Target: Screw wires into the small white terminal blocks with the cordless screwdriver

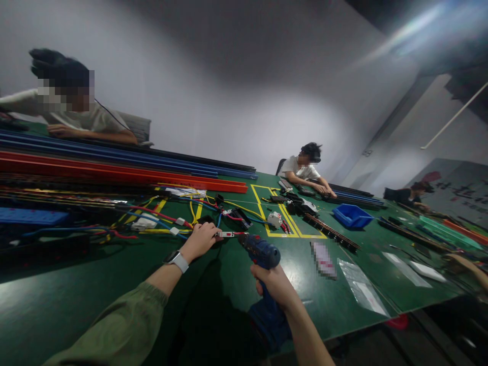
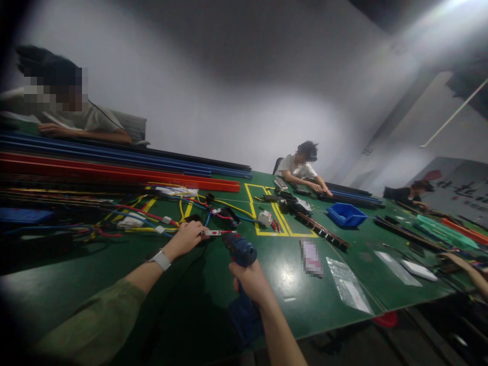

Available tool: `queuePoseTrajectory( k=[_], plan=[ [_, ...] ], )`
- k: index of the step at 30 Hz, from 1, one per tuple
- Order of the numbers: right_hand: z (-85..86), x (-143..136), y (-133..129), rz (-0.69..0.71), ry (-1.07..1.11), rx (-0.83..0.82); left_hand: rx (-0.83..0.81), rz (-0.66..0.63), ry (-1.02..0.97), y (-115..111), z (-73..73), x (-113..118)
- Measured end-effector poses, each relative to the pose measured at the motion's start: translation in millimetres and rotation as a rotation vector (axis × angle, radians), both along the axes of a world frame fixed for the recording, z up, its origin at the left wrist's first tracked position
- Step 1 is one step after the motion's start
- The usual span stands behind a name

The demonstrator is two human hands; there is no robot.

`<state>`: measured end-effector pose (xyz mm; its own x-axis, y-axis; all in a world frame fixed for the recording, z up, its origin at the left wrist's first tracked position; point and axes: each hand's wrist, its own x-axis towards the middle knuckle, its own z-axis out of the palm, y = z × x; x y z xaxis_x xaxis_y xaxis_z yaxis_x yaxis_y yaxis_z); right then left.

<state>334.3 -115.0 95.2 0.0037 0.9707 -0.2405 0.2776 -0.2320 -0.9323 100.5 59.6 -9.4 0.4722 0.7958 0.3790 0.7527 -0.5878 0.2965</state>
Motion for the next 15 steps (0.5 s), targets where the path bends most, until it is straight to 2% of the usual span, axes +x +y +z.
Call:
queuePoseTrajectory(
  k=[15],
  plan=[
    [0.7, 0.4, 0.7, 0.009, -0.010, -0.006, -0.022, -0.007, 0.003, -2.0, 4.0, 0.3]
  ],
)
